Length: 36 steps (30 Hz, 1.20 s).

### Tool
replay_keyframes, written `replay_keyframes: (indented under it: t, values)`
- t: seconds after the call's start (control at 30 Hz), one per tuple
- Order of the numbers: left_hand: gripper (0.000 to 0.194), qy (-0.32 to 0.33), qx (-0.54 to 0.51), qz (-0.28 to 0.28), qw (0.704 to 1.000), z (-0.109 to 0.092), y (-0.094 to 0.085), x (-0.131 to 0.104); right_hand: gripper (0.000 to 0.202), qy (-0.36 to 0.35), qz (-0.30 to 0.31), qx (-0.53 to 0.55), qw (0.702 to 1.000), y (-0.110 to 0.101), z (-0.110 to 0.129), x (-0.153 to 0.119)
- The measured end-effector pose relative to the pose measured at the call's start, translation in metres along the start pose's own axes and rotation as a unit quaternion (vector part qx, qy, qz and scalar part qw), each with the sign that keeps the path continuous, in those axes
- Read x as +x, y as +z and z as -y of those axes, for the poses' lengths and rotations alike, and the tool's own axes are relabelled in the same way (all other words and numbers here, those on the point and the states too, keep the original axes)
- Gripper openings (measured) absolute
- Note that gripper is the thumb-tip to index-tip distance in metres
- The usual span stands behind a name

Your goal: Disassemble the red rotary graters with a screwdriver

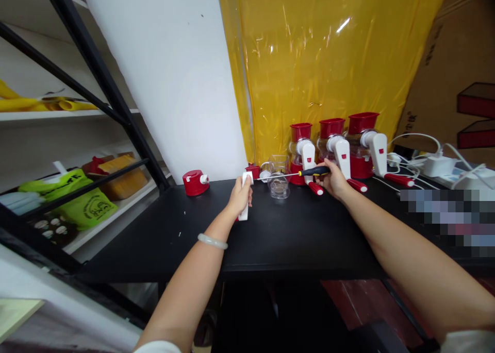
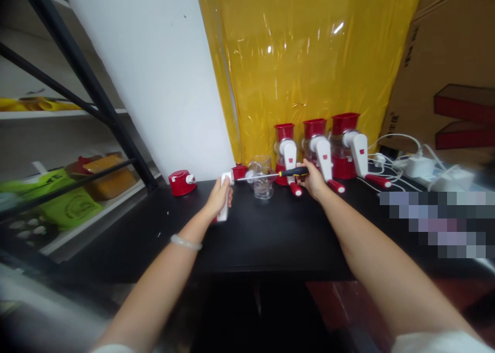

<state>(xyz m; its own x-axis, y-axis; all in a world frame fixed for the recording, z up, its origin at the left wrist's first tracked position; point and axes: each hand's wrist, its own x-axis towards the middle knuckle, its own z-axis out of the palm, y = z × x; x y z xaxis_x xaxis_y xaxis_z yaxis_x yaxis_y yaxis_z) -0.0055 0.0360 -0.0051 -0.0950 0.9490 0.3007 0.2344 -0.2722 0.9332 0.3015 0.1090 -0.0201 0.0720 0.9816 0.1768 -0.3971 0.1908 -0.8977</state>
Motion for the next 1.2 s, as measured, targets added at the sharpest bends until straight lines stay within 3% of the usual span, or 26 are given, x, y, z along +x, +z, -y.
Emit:
replay_keyframes:
  t: [0.17, 0.37, 0.53, 0.63, 0.83, 0.93, 1.03, 1.2]
  values:
    - [0.044, -0.008, -0.005, -0.019, 1.000, 0.0031, -0.0024, 0.0039, 0.037, -0.036, -0.010, -0.108, 0.993, -0.0005, -0.0067, 0.0014]
    - [0.044, -0.011, 0.001, -0.004, 1.000, 0.0007, -0.0013, 0.0015, 0.025, -0.036, 0.044, 0.022, 0.998, 0.0059, 0.0015, -0.0057]
    - [0.043, -0.010, -0.007, -0.002, 1.000, -0.0010, -0.0016, 0.0007, 0.043, -0.039, 0.004, -0.056, 0.998, 0.0025, -0.0002, -0.0031]
    - [0.043, -0.006, -0.011, -0.004, 1.000, -0.0016, -0.0031, 0.0009, 0.041, -0.057, 0.010, -0.105, 0.993, 0.0018, -0.0035, -0.0029]
    - [0.044, -0.007, 0.001, -0.005, 1.000, -0.0015, -0.0025, 0.0012, 0.023, -0.032, 0.019, -0.003, 0.999, 0.0078, 0.0007, -0.0045]
    - [0.044, -0.017, 0.007, 0.003, 1.000, -0.0014, -0.0010, 0.0010, 0.038, -0.024, 0.017, -0.001, 1.000, 0.0049, 0.0011, -0.0011]
    - [0.044, -0.024, 0.010, 0.001, 1.000, -0.0012, -0.0008, 0.0013, 0.056, -0.034, 0.004, -0.068, 0.997, 0.0000, -0.0026, 0.0021]
    - [0.043, -0.023, -0.005, -0.012, 1.000, -0.0003, -0.0028, 0.0033, 0.035, -0.041, 0.011, -0.105, 0.994, 0.0025, -0.0055, -0.0012]
